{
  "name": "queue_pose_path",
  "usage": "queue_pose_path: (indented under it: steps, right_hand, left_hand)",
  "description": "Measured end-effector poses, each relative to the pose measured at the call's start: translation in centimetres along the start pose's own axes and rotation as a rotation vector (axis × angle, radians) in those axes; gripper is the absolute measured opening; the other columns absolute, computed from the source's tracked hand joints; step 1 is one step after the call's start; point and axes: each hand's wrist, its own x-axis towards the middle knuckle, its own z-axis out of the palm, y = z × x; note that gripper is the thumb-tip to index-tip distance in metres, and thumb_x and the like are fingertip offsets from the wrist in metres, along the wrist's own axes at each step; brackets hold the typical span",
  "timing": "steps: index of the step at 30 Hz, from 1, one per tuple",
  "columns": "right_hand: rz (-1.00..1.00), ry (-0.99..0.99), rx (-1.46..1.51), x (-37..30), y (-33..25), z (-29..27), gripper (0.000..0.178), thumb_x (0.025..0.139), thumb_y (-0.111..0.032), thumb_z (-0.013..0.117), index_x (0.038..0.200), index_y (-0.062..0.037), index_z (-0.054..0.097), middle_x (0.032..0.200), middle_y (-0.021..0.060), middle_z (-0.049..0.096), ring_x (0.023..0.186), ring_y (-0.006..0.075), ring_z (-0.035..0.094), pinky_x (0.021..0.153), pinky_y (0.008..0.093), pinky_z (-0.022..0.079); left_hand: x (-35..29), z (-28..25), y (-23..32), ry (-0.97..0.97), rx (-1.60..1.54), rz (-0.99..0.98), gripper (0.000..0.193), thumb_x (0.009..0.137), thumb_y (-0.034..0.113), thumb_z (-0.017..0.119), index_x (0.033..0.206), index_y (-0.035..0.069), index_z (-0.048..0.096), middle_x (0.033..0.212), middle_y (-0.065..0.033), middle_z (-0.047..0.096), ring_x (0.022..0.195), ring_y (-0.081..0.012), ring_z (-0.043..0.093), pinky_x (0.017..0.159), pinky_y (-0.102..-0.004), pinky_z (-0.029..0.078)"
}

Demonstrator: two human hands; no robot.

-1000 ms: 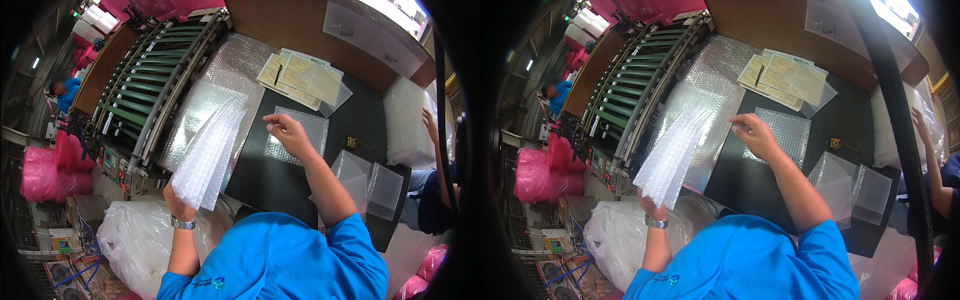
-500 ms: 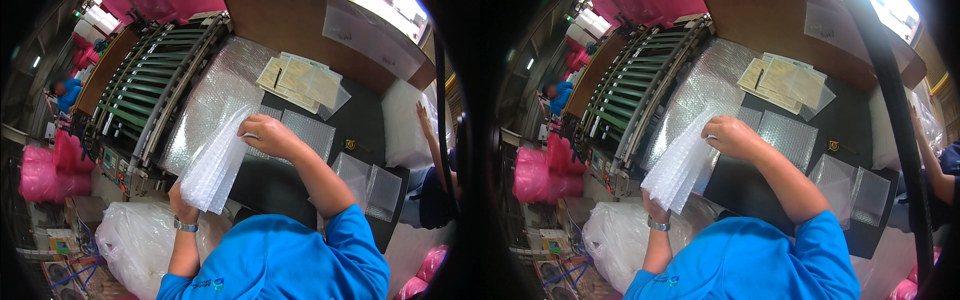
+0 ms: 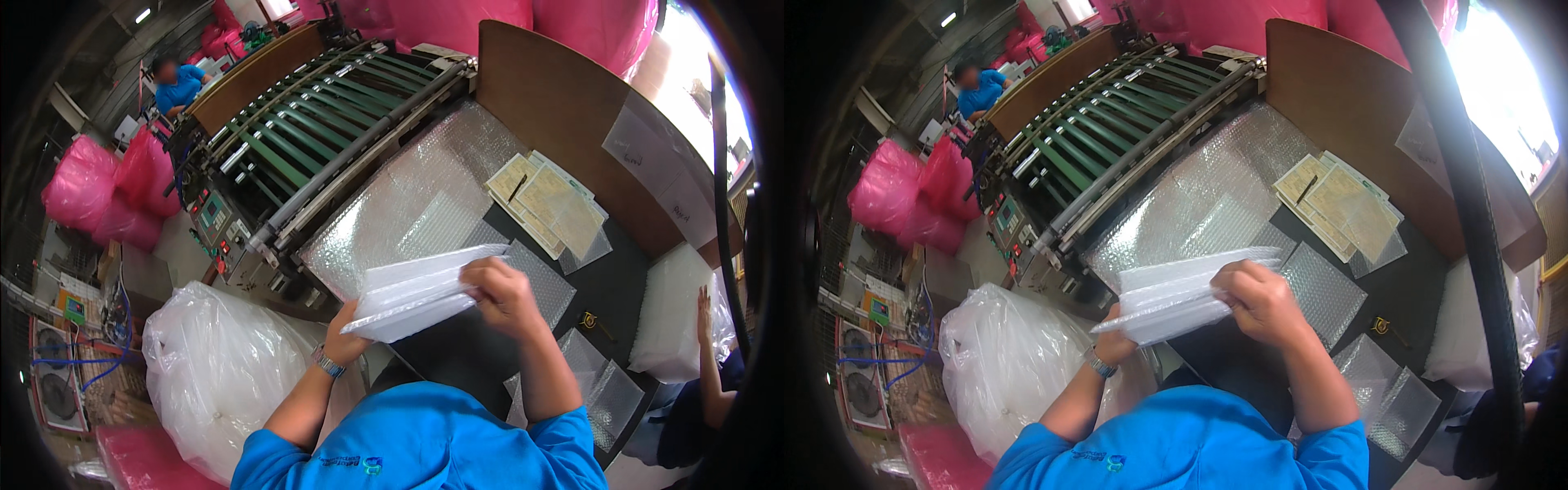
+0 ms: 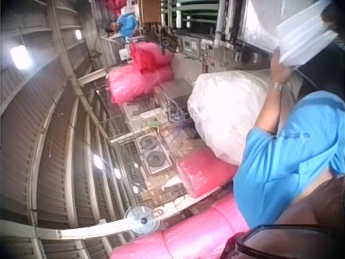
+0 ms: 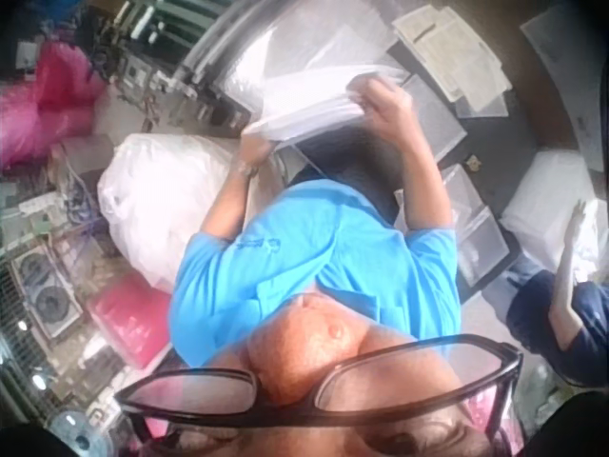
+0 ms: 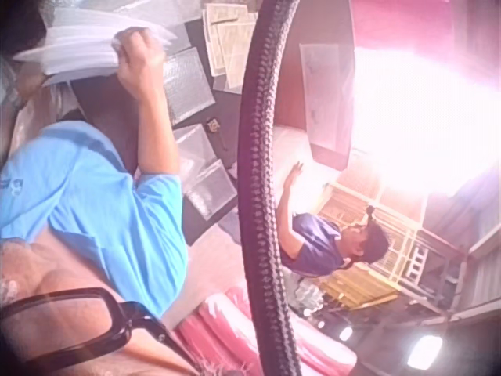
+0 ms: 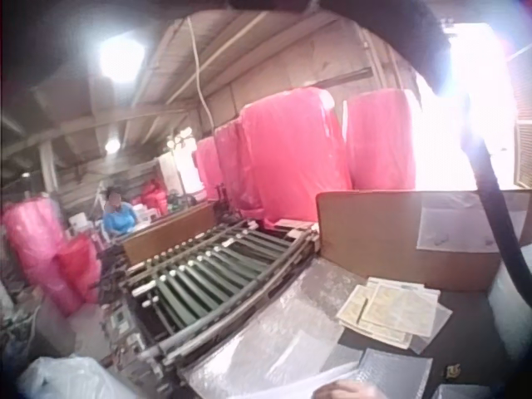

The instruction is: The person stacks sheets of bubble wrap on a table and places them into a large plastic bag. Another person is also seen handling bubble wrap nearby.

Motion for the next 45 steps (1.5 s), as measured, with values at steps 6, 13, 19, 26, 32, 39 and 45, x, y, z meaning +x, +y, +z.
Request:
queue_pose_path:
  steps: [6, 13, 19, 26, 32, 39, 45]
  right_hand:
    - [0.074, 0.826, -0.309, -1.0, 0.1, -6.4, 0.008, 0.073, 0.000, 0.056, 0.081, -0.0032, 0.056, 0.076, 0.0048, 0.055, 0.071, 0.0163, 0.054, 0.063, 0.0250, 0.043]
    - [0.293, 1.250, 0.624, -9.1, 4.9, -13.9, 0.038, 0.081, -0.007, 0.052, 0.116, -0.0096, 0.040, 0.091, 0.0062, 0.052, 0.079, 0.0168, 0.053, 0.067, 0.0322, 0.045]
    - [0.475, 1.190, 0.804, -15.5, 6.7, -11.5, 0.043, 0.078, 0.000, 0.046, 0.119, -0.0096, 0.038, 0.102, 0.0105, 0.051, 0.090, 0.0222, 0.053, 0.075, 0.0358, 0.045]
    - [0.651, 1.135, 1.031, -18.1, 8.5, -7.9, 0.033, 0.077, 0.001, 0.042, 0.110, -0.0057, 0.046, 0.100, 0.0102, 0.052, 0.086, 0.0217, 0.053, 0.074, 0.0351, 0.047]
    - [0.699, 1.056, 1.046, -17.3, 7.5, -6.6, 0.033, 0.075, 0.002, 0.043, 0.107, -0.0060, 0.048, 0.091, 0.0080, 0.055, 0.077, 0.0192, 0.056, 0.067, 0.0345, 0.049]
    - [0.839, 0.933, 1.088, -16.3, 6.1, -5.2, 0.030, 0.074, 0.000, 0.046, 0.104, -0.0041, 0.049, 0.083, 0.0084, 0.057, 0.070, 0.0191, 0.059, 0.059, 0.0348, 0.053]
    - [0.915, 0.835, 1.056, -15.3, 6.2, -4.2, 0.030, 0.073, 0.001, 0.045, 0.103, -0.0018, 0.050, 0.084, 0.0088, 0.056, 0.068, 0.0184, 0.059, 0.057, 0.0337, 0.054]
  left_hand:
    - [2.1, 1.9, 0.1, 0.007, -0.046, -0.168, 0.053, 0.066, 0.019, 0.070, 0.109, 0.002, 0.045, 0.096, -0.0186, 0.056, 0.092, -0.0270, 0.055, 0.077, -0.0331, 0.043]
    - [3.3, 3.8, -1.0, 0.246, -0.738, -0.334, 0.045, 0.073, 0.017, 0.066, 0.109, 0.000, 0.045, 0.100, -0.0106, 0.055, 0.089, -0.0208, 0.051, 0.080, -0.0326, 0.040]
    - [5.4, 2.4, 0.7, 0.198, -1.436, -0.765, 0.046, 0.086, 0.029, 0.044, 0.121, 0.001, 0.035, 0.119, -0.0141, 0.044, 0.107, -0.0295, 0.043, 0.090, -0.0420, 0.036]
    - [8.4, 1.4, 2.1, 0.082, -1.625, -0.741, 0.049, 0.089, 0.038, 0.031, 0.123, 0.003, 0.032, 0.121, -0.0146, 0.042, 0.109, -0.0290, 0.043, 0.092, -0.0435, 0.034]
    - [9.3, 1.4, 1.0, 0.000, -1.460, -0.678, 0.053, 0.087, 0.047, 0.030, 0.119, 0.005, 0.038, 0.105, -0.0111, 0.053, 0.082, -0.0251, 0.056, 0.049, -0.0345, 0.047]
    - [9.5, 0.9, 2.8, 0.112, -1.345, -0.846, 0.041, 0.088, 0.042, 0.031, 0.109, 0.010, 0.046, 0.088, -0.0056, 0.054, 0.065, -0.0201, 0.053, 0.040, -0.0251, 0.039]
    - [9.3, 1.3, 3.2, 0.185, -1.294, -0.841, 0.043, 0.086, 0.045, 0.035, 0.109, 0.009, 0.046, 0.091, -0.0042, 0.054, 0.068, -0.0189, 0.052, 0.044, -0.0268, 0.040]
